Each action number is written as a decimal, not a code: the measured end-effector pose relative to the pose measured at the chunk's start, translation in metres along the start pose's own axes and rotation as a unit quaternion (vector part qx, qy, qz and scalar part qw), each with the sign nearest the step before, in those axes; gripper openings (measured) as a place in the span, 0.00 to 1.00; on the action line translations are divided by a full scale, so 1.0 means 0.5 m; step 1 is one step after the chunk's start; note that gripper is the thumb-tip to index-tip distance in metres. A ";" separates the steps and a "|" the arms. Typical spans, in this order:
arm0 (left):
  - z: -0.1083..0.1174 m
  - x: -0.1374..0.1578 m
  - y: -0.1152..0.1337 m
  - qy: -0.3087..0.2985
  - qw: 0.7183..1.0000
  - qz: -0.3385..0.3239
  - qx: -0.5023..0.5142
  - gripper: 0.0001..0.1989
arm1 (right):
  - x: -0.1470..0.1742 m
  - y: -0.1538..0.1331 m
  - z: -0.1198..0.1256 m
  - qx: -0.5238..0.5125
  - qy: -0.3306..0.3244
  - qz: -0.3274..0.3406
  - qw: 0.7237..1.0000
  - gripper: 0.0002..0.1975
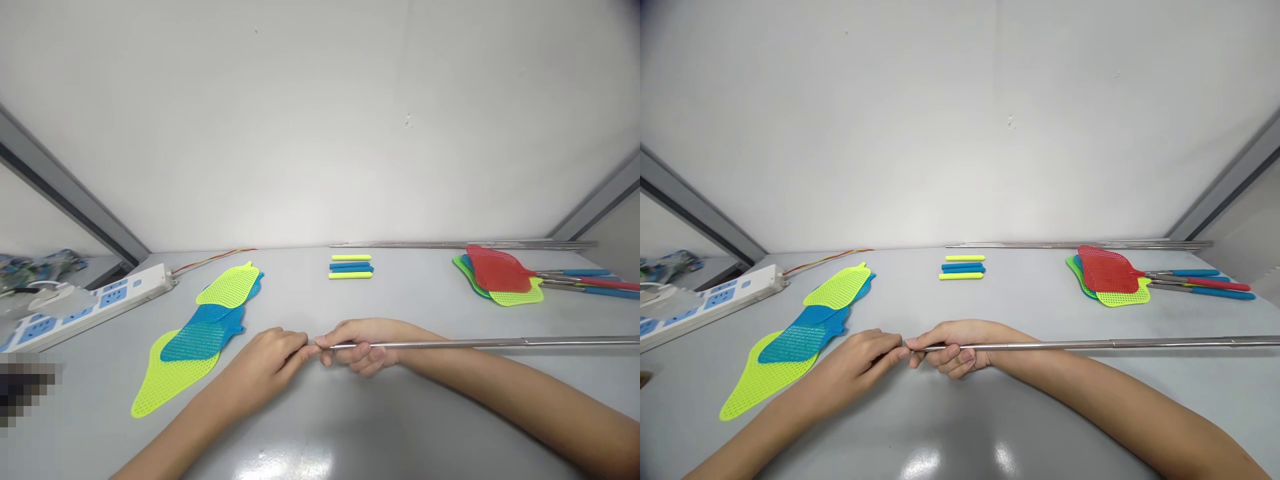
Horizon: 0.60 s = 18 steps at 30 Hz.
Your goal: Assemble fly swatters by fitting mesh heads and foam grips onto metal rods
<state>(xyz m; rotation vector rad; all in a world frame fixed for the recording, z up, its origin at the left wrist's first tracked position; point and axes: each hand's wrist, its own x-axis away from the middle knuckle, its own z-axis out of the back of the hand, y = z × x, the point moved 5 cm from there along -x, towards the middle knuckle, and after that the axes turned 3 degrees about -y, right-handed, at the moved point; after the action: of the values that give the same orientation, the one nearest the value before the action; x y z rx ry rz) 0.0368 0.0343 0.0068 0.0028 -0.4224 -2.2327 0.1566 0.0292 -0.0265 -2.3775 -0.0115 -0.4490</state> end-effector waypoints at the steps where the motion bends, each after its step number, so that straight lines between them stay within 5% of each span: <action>1: 0.001 0.000 0.000 0.001 1.000 -0.002 0.001 0.20 | 0.000 0.000 0.000 -0.002 -0.004 0.001 1.000 0.11; 18: 0.043 0.007 -0.016 0.009 0.999 0.015 -0.036 0.17 | 0.002 -0.001 0.001 -0.043 -0.028 -0.002 0.999 0.11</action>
<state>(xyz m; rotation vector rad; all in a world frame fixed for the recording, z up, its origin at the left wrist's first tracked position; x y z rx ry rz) 0.0253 0.0428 0.0249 -0.0220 -0.3309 -2.2152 0.1578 0.0298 -0.0263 -2.4747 -0.0240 -0.3921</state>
